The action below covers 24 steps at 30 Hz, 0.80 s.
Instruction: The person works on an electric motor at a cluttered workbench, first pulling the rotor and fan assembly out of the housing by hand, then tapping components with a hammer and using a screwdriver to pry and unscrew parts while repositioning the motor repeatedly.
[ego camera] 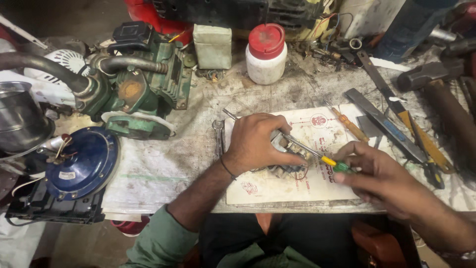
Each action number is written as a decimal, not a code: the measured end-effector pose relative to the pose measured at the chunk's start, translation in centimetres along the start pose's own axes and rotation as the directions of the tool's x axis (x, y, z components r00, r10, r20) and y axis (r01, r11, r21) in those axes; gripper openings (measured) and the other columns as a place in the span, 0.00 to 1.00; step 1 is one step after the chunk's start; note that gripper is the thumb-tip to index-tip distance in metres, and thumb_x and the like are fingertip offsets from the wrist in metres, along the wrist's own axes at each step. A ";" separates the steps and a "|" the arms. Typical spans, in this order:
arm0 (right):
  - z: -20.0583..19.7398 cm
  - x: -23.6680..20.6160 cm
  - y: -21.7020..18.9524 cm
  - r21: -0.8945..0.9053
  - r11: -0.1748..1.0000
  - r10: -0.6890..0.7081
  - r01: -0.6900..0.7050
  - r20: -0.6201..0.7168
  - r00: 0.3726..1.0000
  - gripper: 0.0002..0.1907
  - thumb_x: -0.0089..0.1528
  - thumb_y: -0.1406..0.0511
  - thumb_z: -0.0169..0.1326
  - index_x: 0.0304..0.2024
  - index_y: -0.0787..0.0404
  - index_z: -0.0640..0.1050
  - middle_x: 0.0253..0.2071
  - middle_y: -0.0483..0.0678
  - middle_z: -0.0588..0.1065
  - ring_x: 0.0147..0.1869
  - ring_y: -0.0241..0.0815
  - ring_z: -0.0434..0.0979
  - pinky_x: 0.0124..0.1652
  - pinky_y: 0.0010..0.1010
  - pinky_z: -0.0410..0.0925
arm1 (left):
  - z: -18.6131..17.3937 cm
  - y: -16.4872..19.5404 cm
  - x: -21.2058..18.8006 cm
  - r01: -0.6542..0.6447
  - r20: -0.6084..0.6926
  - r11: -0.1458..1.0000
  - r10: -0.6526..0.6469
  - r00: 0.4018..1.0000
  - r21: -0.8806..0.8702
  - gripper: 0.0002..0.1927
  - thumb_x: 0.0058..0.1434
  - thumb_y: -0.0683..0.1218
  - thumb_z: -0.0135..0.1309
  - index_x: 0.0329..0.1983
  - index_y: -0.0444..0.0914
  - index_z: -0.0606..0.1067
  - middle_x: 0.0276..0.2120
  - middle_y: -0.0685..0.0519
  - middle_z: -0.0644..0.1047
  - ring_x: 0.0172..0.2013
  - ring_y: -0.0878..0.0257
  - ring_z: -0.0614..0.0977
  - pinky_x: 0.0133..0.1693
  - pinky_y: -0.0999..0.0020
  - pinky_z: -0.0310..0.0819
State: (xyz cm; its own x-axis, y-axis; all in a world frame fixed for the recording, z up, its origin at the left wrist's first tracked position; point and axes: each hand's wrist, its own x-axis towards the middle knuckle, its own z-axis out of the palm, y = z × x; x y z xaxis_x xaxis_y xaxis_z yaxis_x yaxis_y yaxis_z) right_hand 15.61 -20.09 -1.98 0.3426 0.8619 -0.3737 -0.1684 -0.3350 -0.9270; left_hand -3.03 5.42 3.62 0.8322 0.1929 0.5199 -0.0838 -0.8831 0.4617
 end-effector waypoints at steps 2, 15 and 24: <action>0.8 -0.7 0.1 -0.349 0.861 -0.403 0.370 -0.024 0.915 0.17 0.61 0.65 0.66 0.51 0.62 0.78 0.35 0.44 0.83 0.33 0.30 0.79 0.31 0.24 0.71 | 0.0 -0.1 0.0 0.020 0.007 1.000 -0.020 1.000 -0.010 0.31 0.38 0.69 0.74 0.32 0.43 0.79 0.30 0.53 0.82 0.34 0.57 0.86 0.39 0.60 0.80; 1.7 -0.5 -2.3 0.264 0.956 0.157 -0.132 -0.078 0.985 0.19 0.59 0.58 0.60 0.47 0.62 0.83 0.26 0.49 0.76 0.17 0.29 0.64 0.15 0.20 0.56 | 0.2 -0.2 0.4 0.037 0.048 0.999 -0.036 0.998 -0.024 0.32 0.37 0.70 0.73 0.31 0.42 0.79 0.28 0.54 0.82 0.32 0.57 0.86 0.38 0.60 0.80; 3.5 -2.8 -1.3 -0.830 0.479 -0.600 0.285 -0.072 0.797 0.18 0.62 0.56 0.58 0.53 0.53 0.81 0.30 0.38 0.77 0.26 0.30 0.75 0.27 0.24 0.70 | 0.8 -0.2 0.3 0.046 0.015 0.999 -0.046 0.999 0.001 0.32 0.38 0.71 0.72 0.31 0.42 0.79 0.28 0.54 0.82 0.32 0.59 0.86 0.37 0.62 0.80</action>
State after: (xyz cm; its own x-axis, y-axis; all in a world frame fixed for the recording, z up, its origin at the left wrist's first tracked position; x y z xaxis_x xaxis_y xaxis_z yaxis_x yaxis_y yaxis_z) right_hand 11.70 -20.71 0.37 0.4410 0.8602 0.2560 0.7841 -0.2304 -0.5762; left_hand -2.32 5.31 3.11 0.8435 0.2268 0.4869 -0.0447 -0.8737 0.4844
